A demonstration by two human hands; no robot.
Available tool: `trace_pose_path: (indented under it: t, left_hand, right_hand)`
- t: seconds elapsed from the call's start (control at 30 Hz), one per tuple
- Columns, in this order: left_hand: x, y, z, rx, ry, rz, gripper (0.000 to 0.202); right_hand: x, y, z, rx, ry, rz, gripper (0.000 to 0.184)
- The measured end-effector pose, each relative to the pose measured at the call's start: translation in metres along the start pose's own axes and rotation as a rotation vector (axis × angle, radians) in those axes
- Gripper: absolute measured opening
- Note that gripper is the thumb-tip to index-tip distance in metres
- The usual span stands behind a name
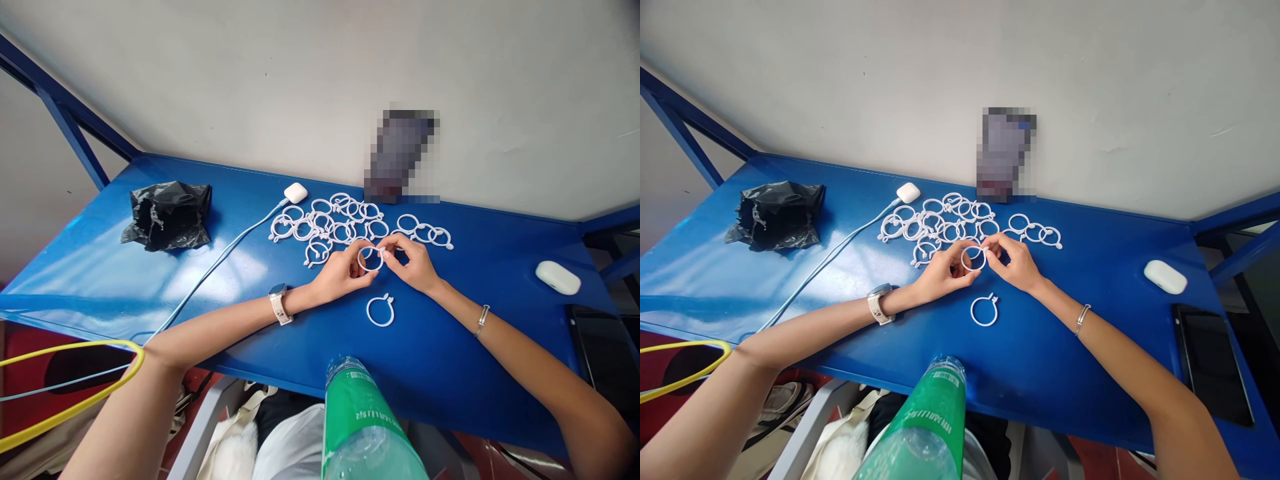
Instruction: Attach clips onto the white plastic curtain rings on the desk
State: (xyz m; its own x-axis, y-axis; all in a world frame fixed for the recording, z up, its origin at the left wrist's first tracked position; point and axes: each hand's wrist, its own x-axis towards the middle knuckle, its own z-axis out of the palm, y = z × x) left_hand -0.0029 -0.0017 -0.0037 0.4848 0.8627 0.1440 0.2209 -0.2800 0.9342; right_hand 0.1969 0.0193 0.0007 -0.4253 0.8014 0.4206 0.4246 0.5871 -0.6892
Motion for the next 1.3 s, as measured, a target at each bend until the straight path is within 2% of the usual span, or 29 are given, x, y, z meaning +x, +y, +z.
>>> trace_pose_path:
  t: [0.17,0.33,0.47,0.67,0.8,0.9,1.07,1.3]
  left_hand:
    - [-0.002,0.0,0.0,-0.031,-0.023,0.004,0.063]
    - [-0.002,0.0,0.0,0.125,-0.101,0.046,0.035]
    - [-0.002,0.002,-0.001,0.273,-0.149,0.103,0.028]
    - [-0.003,0.001,0.001,0.547,-0.255,0.256,0.018]
    - [-0.003,0.001,0.001,0.575,-0.26,0.259,0.015]
    - [-0.003,0.001,0.001,0.545,-0.261,0.262,0.021]
    - [-0.002,0.002,0.0,0.536,-0.273,0.292,0.031]
    - [-0.002,0.003,0.0,0.575,-0.283,0.297,0.018]
  right_hand:
    - [0.0,0.001,0.0,0.025,0.142,0.077,0.004]
    - [-0.002,0.013,0.001,0.124,0.397,0.174,0.011]
    - [-0.003,0.022,0.001,0.156,0.518,0.216,0.017]
    - [-0.001,0.025,0.0,0.112,0.537,0.299,0.01]
    - [0.0,0.023,-0.001,0.087,0.534,0.355,0.007]
    - [0.001,0.021,-0.002,0.074,0.536,0.37,0.005]
    - [0.002,0.02,-0.003,0.005,0.547,0.318,0.007]
    - [0.003,0.014,-0.003,-0.114,0.555,0.198,0.011]
